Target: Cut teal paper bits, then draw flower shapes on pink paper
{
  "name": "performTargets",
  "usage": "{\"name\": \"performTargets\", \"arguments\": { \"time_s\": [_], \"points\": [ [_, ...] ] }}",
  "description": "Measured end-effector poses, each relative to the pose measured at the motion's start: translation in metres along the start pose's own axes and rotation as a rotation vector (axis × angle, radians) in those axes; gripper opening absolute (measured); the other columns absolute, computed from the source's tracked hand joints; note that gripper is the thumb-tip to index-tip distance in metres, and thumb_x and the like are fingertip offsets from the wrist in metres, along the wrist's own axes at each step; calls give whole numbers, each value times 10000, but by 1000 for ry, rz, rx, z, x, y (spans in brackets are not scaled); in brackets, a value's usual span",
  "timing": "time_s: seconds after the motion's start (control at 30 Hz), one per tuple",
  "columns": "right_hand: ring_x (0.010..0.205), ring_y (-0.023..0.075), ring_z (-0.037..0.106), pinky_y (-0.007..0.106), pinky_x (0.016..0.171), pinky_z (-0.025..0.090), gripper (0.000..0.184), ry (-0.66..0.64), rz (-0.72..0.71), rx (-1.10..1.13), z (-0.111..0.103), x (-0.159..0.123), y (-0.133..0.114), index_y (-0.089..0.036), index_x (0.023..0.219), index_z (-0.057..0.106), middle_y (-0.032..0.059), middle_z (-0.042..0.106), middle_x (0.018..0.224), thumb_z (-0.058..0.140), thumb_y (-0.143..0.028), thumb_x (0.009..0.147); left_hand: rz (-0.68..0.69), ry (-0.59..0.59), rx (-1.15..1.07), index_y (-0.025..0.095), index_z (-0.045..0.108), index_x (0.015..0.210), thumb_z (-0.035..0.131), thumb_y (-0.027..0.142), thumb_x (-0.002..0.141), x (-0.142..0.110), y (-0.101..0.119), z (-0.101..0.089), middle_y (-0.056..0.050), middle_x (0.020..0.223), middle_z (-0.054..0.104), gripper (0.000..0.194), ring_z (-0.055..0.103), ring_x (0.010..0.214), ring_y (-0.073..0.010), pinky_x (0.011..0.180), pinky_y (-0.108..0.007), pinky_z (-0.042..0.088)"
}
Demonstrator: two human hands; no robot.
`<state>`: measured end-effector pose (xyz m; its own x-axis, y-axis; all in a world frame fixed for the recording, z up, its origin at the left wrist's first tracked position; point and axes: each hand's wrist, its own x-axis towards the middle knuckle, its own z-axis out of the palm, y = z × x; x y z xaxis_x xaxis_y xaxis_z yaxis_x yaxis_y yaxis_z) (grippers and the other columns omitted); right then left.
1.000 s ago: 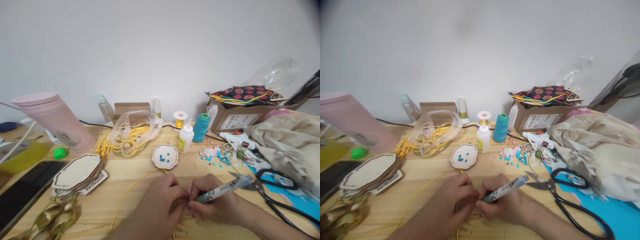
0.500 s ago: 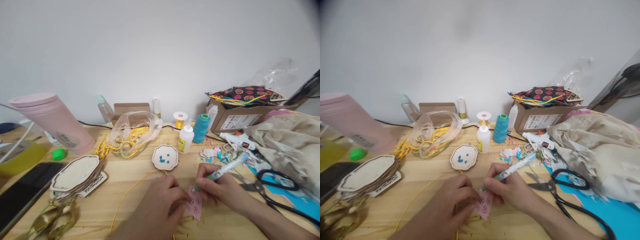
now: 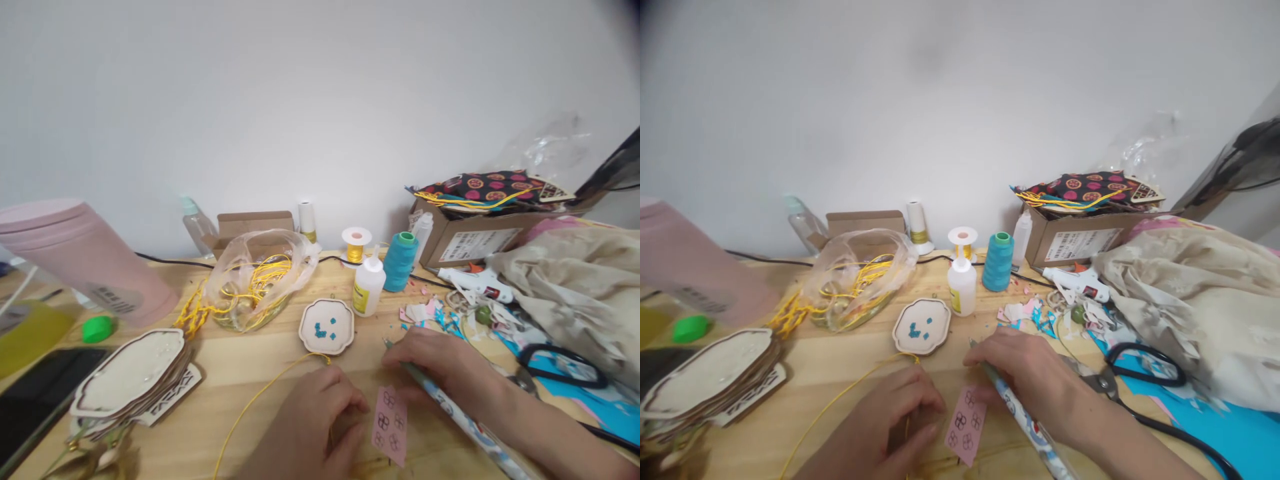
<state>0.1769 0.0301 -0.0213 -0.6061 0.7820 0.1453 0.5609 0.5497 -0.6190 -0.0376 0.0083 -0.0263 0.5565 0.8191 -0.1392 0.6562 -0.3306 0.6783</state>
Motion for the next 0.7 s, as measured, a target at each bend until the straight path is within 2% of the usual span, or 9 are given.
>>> {"name": "performTargets", "arguments": {
  "time_s": [0.13, 0.27, 0.47, 0.57, 0.7],
  "points": [
    [736, 163, 529, 254, 650, 394, 263, -78, 5, -39, 6, -2, -1, -229, 922, 582, -5, 597, 801, 592, -67, 716, -13, -46, 5, 156, 596, 830, 485, 181, 754, 1, 1, -1, -68, 888, 582, 138, 526, 811, -178, 718, -287, 400],
    [699, 142, 519, 230, 613, 364, 320, -92, 28, -40, 9, -3, -3, -220, 859, 590, -14, 588, 766, 520, 39, 684, -12, -68, 7, 158, 593, 842, 486, 189, 758, 2, 2, -2, -75, 913, 578, 139, 525, 842, -186, 743, -298, 401],
    [641, 125, 527, 208, 565, 350, 269, -67, 37, -24, 13, -2, -3, -210, 799, 604, -13, 596, 717, 524, 21, 688, 15, -37, 35, 170, 596, 853, 481, 207, 769, 0, 0, 0, -61, 888, 579, 147, 531, 824, -177, 728, -290, 410],
    [664, 140, 521, 218, 585, 357, 258, -27, 19, -33, 16, -1, -4, -205, 825, 597, -1, 598, 734, 548, -3, 673, 24, -30, 29, 174, 598, 858, 490, 203, 769, 0, 0, 1, -55, 885, 582, 143, 531, 830, -172, 732, -281, 407],
    [702, 141, 532, 213, 609, 364, 297, -41, 14, -23, 16, 0, -5, -212, 851, 591, -1, 610, 764, 537, 9, 659, 14, -25, 28, 171, 604, 835, 506, 173, 753, 0, 2, -1, -52, 869, 587, 127, 531, 817, -166, 723, -265, 402]
  ]
}}
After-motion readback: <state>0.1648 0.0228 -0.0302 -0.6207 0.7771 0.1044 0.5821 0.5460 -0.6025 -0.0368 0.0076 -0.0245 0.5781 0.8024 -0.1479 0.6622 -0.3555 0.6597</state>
